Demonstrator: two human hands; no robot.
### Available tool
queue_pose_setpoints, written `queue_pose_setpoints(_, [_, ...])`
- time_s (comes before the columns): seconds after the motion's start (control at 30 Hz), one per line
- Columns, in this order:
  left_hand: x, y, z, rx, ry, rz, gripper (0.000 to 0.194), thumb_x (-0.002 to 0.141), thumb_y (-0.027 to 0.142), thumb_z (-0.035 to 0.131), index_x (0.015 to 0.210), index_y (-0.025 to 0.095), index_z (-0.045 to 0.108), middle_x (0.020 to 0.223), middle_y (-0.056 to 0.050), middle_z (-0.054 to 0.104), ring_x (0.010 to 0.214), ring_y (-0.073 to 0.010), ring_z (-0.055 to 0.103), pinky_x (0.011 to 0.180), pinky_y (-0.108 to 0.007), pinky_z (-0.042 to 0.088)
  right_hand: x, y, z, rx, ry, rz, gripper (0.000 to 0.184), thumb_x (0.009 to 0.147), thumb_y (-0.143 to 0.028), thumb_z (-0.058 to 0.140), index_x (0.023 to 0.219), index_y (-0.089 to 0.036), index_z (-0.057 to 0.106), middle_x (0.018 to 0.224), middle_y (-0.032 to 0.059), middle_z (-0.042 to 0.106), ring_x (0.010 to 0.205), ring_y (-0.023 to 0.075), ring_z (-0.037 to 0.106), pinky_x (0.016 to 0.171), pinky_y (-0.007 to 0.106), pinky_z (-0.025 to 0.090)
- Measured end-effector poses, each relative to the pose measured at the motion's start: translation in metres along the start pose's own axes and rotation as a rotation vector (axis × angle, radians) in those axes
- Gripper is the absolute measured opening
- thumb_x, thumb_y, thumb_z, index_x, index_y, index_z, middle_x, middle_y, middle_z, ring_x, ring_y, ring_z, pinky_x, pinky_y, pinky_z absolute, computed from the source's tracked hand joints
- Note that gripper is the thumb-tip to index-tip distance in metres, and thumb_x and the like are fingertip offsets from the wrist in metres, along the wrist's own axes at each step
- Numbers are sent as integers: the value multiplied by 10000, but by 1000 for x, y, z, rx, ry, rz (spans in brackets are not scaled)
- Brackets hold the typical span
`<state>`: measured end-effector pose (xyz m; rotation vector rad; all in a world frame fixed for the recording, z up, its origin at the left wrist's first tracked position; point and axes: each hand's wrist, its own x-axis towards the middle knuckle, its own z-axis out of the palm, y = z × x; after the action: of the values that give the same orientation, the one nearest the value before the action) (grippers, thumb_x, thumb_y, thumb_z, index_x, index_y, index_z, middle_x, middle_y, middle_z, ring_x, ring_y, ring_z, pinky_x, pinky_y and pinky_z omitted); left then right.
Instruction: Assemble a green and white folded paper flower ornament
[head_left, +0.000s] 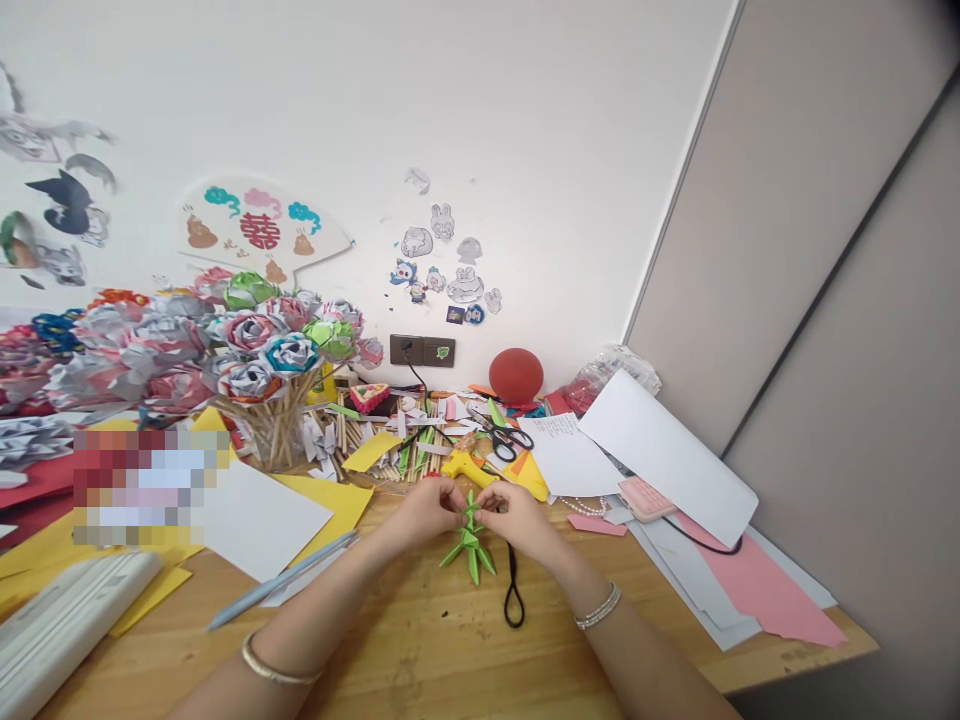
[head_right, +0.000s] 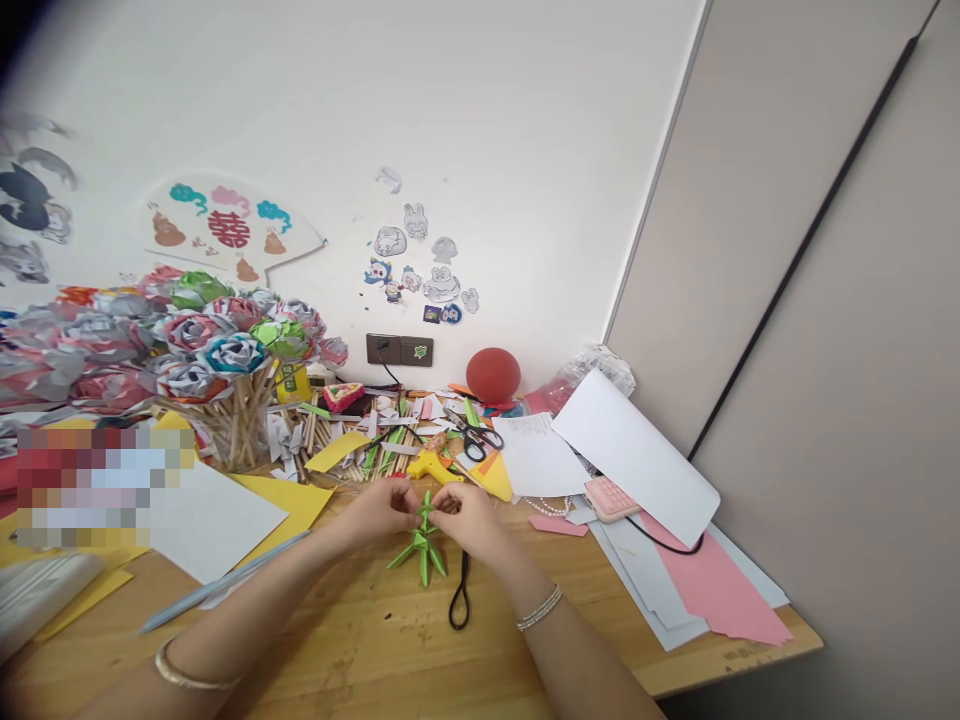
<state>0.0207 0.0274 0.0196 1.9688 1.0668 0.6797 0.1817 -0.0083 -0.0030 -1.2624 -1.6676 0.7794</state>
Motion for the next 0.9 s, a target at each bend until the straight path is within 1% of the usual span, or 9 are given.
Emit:
queue_pose_setpoints(0.1, [-1, 1, 1, 41, 27, 28, 47, 542, 141, 568, 546, 156, 523, 531, 47, 526, 521, -112, 493, 493, -200, 352, 0, 0, -1, -35, -1, -23, 56, 660, -144, 605, 707, -172, 596, 691, -12, 611, 642, 136, 559, 600, 241, 437])
queue_pose_setpoints(0.23, [0, -2, 4, 85, 43, 60, 37, 558, 123, 536, 563, 156, 550, 541, 39, 541, 539, -117, 503, 492, -194, 343, 0, 1, -1, -110, 20, -56, 38, 661, -135, 607, 670, -170, 596, 656, -22, 591, 626, 133, 543, 575, 229, 413])
queue_pose_setpoints(0.33, [0, -4, 6, 105, 28, 69, 78, 569, 123, 519, 608, 148, 582, 553, 26, 570, 537, -125, 518, 486, -196, 347, -1, -1, 0, -167, 27, -94, 70, 659, -108, 604, 648, -177, 597, 653, -23, 581, 633, 137, 534, 580, 233, 393])
queue_pose_setpoints(0.43, [0, -4, 7, 126, 20, 74, 69, 586, 145, 517, 599, 143, 584, 549, 17, 578, 528, -128, 516, 493, -204, 358, -3, -5, 1, -214, 36, -126, 113, 651, -75, 596, 622, -185, 592, 663, -16, 577, 666, 149, 528, 608, 244, 386])
queue_pose_setpoints(0.57, [-2, -4, 9, 165, 48, 93, 83, 596, 142, 496, 590, 150, 579, 584, 10, 589, 553, -130, 512, 509, -207, 350, -3, -7, 0, -225, 20, -124, 124, 665, -66, 563, 655, -183, 602, 665, -16, 591, 645, 144, 541, 592, 234, 396])
queue_pose_setpoints(0.67, [-3, -3, 11, 203, 82, 102, 96, 585, 116, 474, 555, 158, 555, 558, 20, 553, 539, -125, 475, 492, -209, 307, -3, -7, 0, -224, 7, -120, 141, 665, -61, 539, 679, -182, 610, 658, -23, 599, 622, 137, 550, 568, 220, 402])
queue_pose_setpoints(0.77, [-5, -1, 13, 224, 99, 110, 101, 582, 106, 464, 524, 164, 523, 518, 35, 499, 517, -119, 436, 477, -214, 266, -4, -8, 1, -245, 22, -133, 168, 644, -38, 521, 662, -181, 606, 646, -24, 583, 616, 138, 538, 562, 224, 394])
queue_pose_setpoints(0.9, [-5, 0, 12, 216, 95, 107, 90, 603, 109, 464, 581, 161, 535, 544, 34, 512, 527, -119, 453, 475, -207, 282, -5, -8, 3, -293, 73, -165, 229, 610, 4, 504, 684, -184, 610, 658, -17, 556, 651, 150, 523, 583, 236, 387])
